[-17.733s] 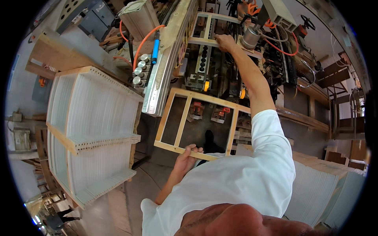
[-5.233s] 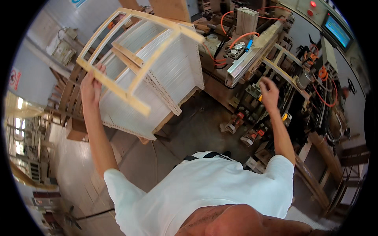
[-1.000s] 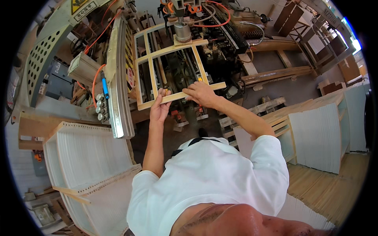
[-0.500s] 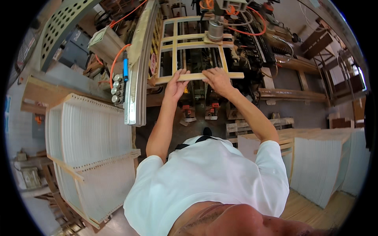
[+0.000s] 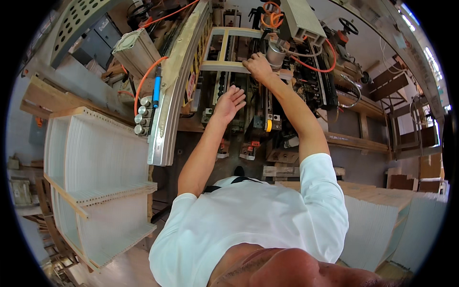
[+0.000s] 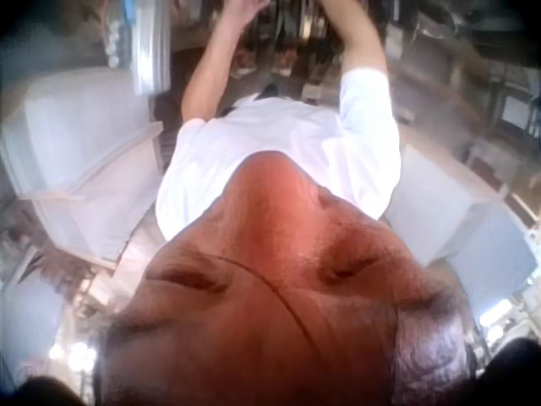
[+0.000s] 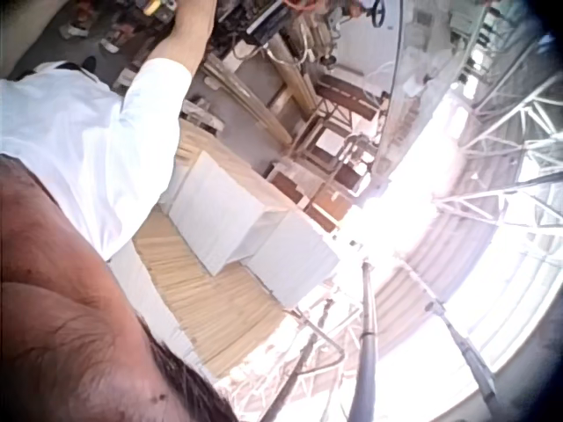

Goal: The person receives a wooden frame from a coworker and places it onto a machine. They then repeatedly pick up frames, position them under the machine's mechanism, and move them to a stack of white panels. The process involves handling multiple wooden frames in a repetitive sequence.

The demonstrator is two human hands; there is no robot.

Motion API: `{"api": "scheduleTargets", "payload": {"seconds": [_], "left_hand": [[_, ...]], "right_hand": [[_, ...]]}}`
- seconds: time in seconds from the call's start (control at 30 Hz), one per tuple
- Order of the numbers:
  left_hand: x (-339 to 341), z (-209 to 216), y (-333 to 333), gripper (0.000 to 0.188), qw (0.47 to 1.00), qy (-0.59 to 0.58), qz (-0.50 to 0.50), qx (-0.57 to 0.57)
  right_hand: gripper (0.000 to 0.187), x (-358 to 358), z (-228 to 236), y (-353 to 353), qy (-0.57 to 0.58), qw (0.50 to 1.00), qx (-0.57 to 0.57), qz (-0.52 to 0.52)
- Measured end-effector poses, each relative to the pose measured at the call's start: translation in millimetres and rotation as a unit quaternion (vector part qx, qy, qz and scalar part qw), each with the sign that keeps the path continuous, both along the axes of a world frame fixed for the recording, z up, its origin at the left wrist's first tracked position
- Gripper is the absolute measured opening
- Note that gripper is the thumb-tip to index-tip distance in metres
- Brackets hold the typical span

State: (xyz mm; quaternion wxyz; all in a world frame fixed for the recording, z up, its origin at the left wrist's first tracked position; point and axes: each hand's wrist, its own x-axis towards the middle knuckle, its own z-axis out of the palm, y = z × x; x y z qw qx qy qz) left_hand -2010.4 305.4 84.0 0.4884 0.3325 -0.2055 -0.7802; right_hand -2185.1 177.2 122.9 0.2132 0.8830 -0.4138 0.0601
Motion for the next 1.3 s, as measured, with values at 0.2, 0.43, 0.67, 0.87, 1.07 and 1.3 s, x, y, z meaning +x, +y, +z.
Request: {"api": "scheduleTargets", "payload": {"seconds": [0.2, 0.43, 0.67, 0.87, 1.07, 1.3], "left_hand": [[-31.7, -23.9, -73.6, 0.088, 0.992, 0.095, 0.079, 0.038], [-43.2, -42.3, -119.6, 0.083, 0.942, 0.292, 0.163, -0.005], [-49.5, -44.4, -30.7, 0.039, 0.938, 0.240, 0.240, 0.075], [-37.9, -27.3, 117.1, 0.027, 0.949, 0.244, 0.153, 0.126], [14.5, -20.2, 258.7, 0.032, 0.957, 0.260, 0.046, 0.119], [71.6, -27.2, 343.7, 0.030, 0.962, 0.238, 0.058, 0.122]], "right_hand": [[0.027, 8.6, -4.3, -9.9, -0.051, 0.998, 0.013, 0.031], [0.029, 17.5, 2.4, -13.8, -0.022, 0.995, 0.088, 0.035], [0.036, 10.8, 1.2, -22.7, 0.018, 0.993, 0.110, 0.028], [0.035, 19.2, -1.7, -20.9, 0.011, 0.991, 0.132, 0.009], [0.026, 26.2, -7.8, -23.2, 0.032, 0.986, 0.161, -0.026], [0.022, 44.2, -15.5, -30.7, -0.035, 0.981, 0.179, -0.065]]}}
